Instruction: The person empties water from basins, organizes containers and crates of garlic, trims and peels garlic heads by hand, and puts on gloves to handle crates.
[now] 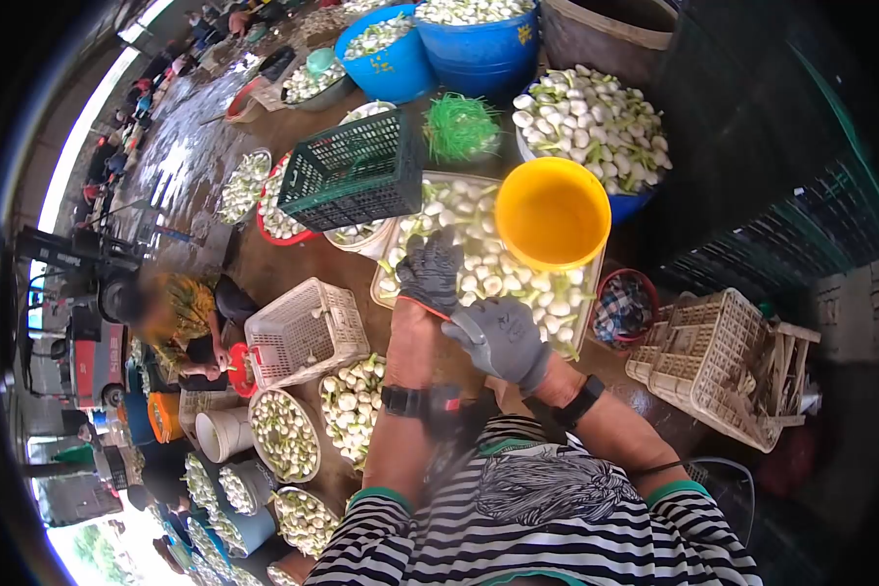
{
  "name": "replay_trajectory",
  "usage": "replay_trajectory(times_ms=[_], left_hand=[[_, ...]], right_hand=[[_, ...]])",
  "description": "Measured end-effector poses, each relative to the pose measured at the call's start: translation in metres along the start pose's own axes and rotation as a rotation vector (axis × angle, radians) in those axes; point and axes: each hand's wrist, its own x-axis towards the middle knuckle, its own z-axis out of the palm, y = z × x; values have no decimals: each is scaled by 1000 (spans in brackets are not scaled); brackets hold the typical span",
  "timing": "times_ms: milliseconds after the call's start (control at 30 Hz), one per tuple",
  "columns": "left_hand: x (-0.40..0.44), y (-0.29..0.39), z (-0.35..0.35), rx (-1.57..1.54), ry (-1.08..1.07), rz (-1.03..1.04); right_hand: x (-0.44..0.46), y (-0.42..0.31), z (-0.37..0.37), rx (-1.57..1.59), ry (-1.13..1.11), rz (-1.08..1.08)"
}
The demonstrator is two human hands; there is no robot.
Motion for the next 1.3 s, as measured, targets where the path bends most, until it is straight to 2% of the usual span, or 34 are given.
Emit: replay_trajectory(times_ms=[33, 100, 167, 233, 267, 300, 367, 400, 467, 533, 633, 767, 800, 833, 900, 933, 967, 1033, 1067, 1100, 1133, 1167, 1233, 1267, 1300], left_hand=[[7, 1, 2, 59, 5, 34], [18, -12, 6, -426, 89, -166], [20, -36, 12, -1525, 250, -607], [13, -49, 10, -2188, 344, -786], [15, -32, 3, -2667, 355, -773], [13, -27, 2, -2984, 252, -745], [-2, -24, -1, -3241, 73, -523], [-13, -24, -4, -3243, 40, -408], [-28, -33, -7, -3086, 78, -282], [-31, -46, -7, -2797, 209, -312], [-18, -69, -8, -2404, 387, -396], [-6, -94, 5, -2005, 509, -550], [-7, -98, 11, -1991, 529, -543], [-10, -102, 15, -2112, 528, -493], [-17, -97, 15, -2047, 614, -337], [-22, -101, 8, -1930, 633, -415], [-21, -95, -4, -1999, 718, -355], [-10, -87, -29, -2394, 1099, -496], [-13, -87, -32, -2359, 1039, -351], [-28, -105, -24, -2263, 829, -325], [-29, -107, -24, -2302, 834, -335], [-31, -109, -23, -2340, 841, -336], [-37, -120, -15, -2303, 760, -77], [-40, -130, -8, -2278, 718, 47], [-42, -140, 1, -2245, 675, 172]], right_hand=[[-1, -2, -1, 6, -2, 29], [-1, -4, -4, 21, -11, 57], [-1, -5, -6, 67, 64, 32], [-4, -5, -8, 81, 69, 69], [-4, -5, -9, 89, 74, 77], [-3, -6, -7, 115, 88, 113], [-6, -9, -2, 169, 120, 189], [-5, -10, -7, 191, 42, 247], [-13, -1, 1, 144, 87, 129], [-10, 0, 3, 21, 152, -42], [-5, -8, 0, 248, 121, 264], [-17, 10, -1, 286, 14, 114], [-11, 11, -11, 387, 100, 24], [-10, 7, -26, 588, 152, 250], [16, -5, -51, 797, 523, 655], [16, -1, -48, 851, 469, 680], [16, 10, -41, 904, 416, 708], [6, 40, -33, 1024, 56, 863], [-10, 66, -9, 944, 118, 737], [-23, 84, 10, 862, 174, 613], [-15, 67, 2, 864, 291, 573], [-9, 57, -2, 922, 396, 667], [-1, 46, -12, 1029, 609, 855], [-2, 49, -24, 1078, 620, 870], [-6, 52, -23, 1020, 517, 846]])
